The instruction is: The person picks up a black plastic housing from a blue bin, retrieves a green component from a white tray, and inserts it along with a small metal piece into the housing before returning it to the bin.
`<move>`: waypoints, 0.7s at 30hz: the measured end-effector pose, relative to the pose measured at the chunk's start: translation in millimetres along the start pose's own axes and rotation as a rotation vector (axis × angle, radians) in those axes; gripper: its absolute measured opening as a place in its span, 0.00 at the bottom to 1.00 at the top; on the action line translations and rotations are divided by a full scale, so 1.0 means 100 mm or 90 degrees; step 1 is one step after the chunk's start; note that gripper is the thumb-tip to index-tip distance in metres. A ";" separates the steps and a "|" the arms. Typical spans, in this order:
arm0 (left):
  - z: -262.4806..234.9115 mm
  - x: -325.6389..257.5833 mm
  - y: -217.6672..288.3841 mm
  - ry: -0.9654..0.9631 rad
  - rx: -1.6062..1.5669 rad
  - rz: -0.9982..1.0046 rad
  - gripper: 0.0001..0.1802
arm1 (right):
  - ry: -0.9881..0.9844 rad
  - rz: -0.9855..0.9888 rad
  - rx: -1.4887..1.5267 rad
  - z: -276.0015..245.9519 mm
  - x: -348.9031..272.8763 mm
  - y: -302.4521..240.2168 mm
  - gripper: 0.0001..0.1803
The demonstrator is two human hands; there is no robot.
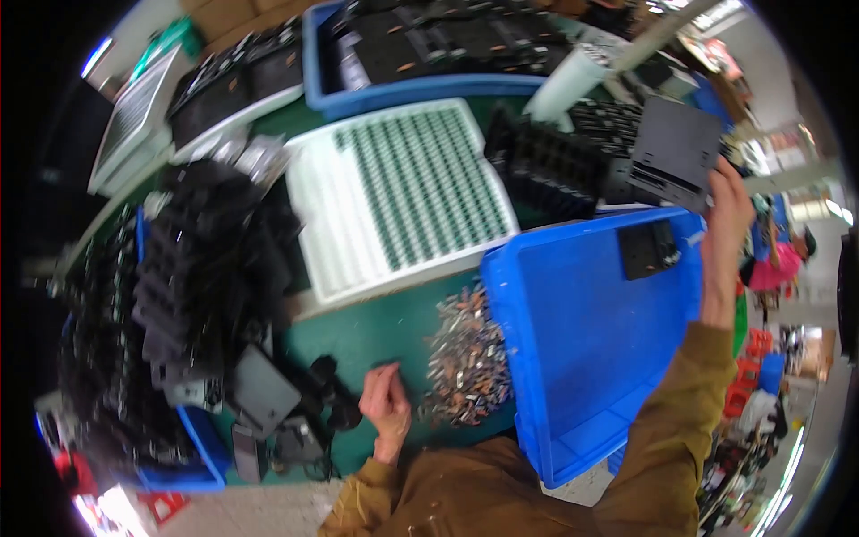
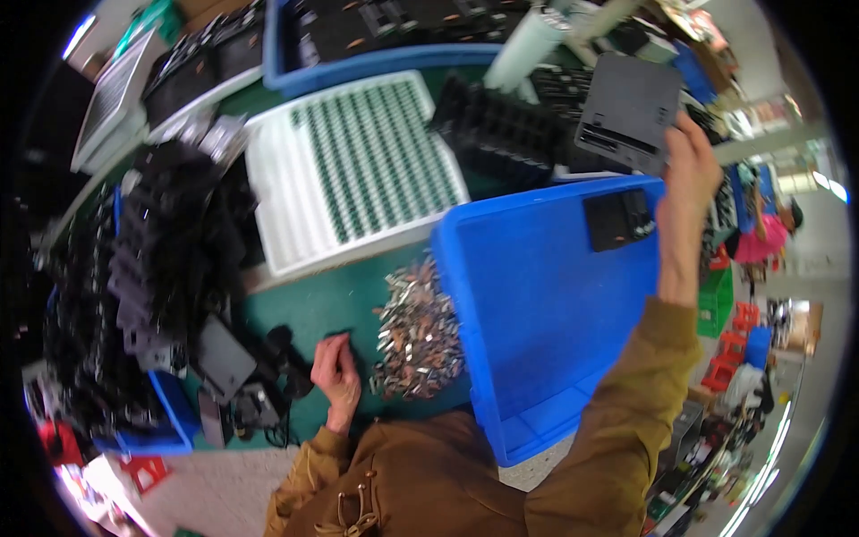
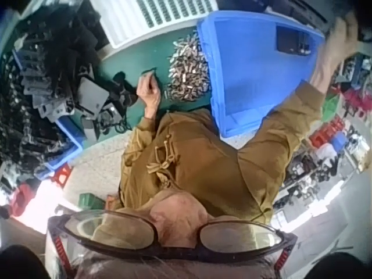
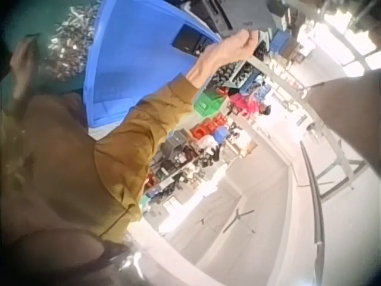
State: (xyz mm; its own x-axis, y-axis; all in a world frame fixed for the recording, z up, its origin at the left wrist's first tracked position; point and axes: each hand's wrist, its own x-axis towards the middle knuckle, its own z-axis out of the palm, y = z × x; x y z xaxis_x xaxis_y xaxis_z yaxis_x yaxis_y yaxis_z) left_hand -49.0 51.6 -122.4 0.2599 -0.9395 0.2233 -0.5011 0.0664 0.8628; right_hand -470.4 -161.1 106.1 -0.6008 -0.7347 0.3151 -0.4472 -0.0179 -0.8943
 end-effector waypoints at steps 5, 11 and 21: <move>0.11 0.08 0.05 0.001 -0.045 0.013 0.11 | -0.367 0.199 0.253 0.23 -0.96 -0.67 0.21; -0.08 0.02 0.22 -0.023 -0.281 -0.253 0.14 | -0.690 0.321 0.108 0.97 -2.11 -0.72 0.17; -0.32 0.01 0.51 -0.015 -0.644 -0.576 0.22 | -0.680 0.293 0.051 1.13 -2.64 -0.70 0.15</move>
State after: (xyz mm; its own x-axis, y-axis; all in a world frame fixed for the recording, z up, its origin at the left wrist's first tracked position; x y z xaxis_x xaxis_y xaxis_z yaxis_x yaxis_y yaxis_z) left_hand -48.2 65.2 -63.3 0.1533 -0.7902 -0.5934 0.6598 -0.3652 0.6567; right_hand -205.2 -42.6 49.7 0.1850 -0.8796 -0.4383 -0.2659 0.3846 -0.8839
